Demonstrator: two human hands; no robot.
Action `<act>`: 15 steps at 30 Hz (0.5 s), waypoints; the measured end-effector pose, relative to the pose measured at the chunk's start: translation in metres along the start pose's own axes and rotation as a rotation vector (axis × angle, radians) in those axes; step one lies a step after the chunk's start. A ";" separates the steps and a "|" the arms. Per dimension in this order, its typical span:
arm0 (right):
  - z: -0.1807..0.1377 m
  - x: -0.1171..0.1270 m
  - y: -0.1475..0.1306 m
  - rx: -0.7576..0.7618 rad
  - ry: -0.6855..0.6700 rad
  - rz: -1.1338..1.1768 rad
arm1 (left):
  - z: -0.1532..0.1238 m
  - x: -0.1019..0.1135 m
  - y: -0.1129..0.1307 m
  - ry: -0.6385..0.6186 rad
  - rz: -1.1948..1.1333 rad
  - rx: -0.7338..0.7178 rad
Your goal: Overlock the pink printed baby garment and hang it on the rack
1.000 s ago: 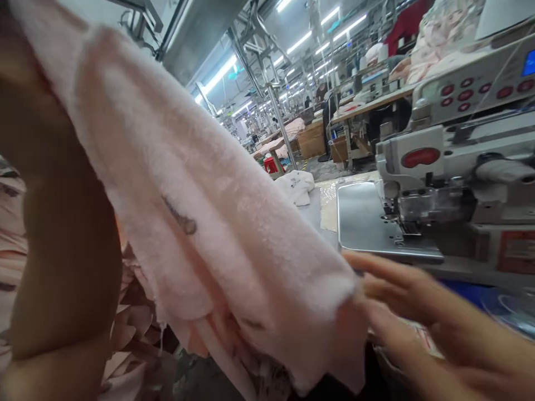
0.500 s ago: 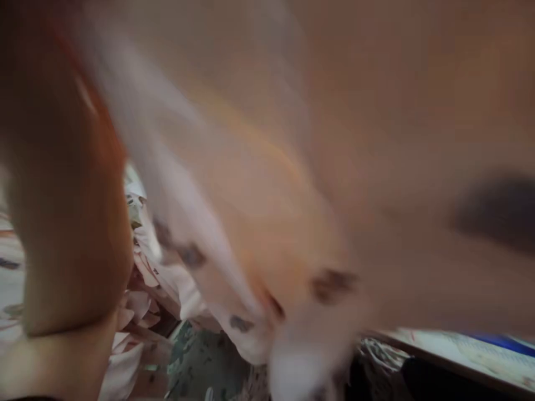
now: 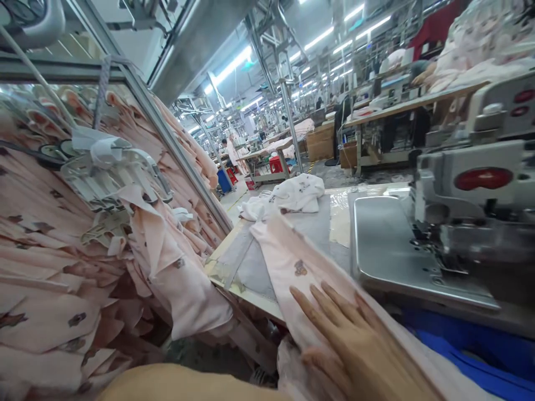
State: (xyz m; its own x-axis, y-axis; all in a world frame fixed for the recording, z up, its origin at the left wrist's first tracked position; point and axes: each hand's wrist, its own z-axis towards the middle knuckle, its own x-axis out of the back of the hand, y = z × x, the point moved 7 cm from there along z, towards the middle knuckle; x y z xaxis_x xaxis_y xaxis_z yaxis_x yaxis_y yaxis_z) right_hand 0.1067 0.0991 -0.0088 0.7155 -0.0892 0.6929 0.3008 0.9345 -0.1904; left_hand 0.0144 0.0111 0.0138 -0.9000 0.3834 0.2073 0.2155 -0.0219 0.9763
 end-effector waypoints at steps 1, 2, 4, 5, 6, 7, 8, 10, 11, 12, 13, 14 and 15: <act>-0.003 -0.007 -0.006 0.056 -0.002 -0.103 | 0.003 0.009 0.003 -0.022 0.020 -0.002; -0.009 -0.013 -0.011 0.106 -0.004 -0.202 | 0.008 0.018 0.006 -0.060 0.044 -0.003; -0.022 -0.025 -0.020 0.177 -0.005 -0.298 | 0.023 0.043 0.012 -0.096 0.143 -0.025; -0.028 -0.029 -0.021 0.190 0.002 -0.249 | 0.032 0.058 0.013 -0.070 0.226 -0.041; -0.033 -0.032 -0.019 0.174 0.017 -0.148 | 0.041 0.076 0.012 -0.010 0.334 -0.048; -0.036 -0.036 -0.013 0.134 0.043 -0.043 | 0.050 0.094 0.009 0.067 0.452 -0.040; -0.036 -0.041 -0.004 0.075 0.066 0.041 | 0.056 0.111 0.003 0.144 0.559 -0.018; -0.034 -0.055 0.019 -0.060 0.090 0.111 | 0.065 0.137 -0.013 0.234 0.675 0.053; -0.032 -0.063 0.028 -0.110 0.093 0.115 | 0.068 0.146 -0.021 0.241 0.691 0.085; -0.032 -0.068 0.035 -0.139 0.097 0.110 | 0.071 0.154 -0.028 0.237 0.684 0.104; -0.034 -0.069 0.040 -0.168 0.105 0.113 | 0.074 0.161 -0.032 0.234 0.663 0.115; -0.037 -0.067 0.041 -0.196 0.116 0.118 | 0.080 0.168 -0.035 0.244 0.643 0.120; -0.043 -0.062 0.040 -0.221 0.127 0.123 | 0.087 0.175 -0.036 0.267 0.621 0.121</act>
State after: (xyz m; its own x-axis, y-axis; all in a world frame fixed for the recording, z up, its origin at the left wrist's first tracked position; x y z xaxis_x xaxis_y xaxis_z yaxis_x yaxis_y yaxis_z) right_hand 0.1016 0.1277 -0.0889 0.8243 -0.0348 0.5651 0.3267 0.8444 -0.4246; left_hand -0.1176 0.1592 0.0098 -0.6549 0.0918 0.7501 0.7488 -0.0553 0.6605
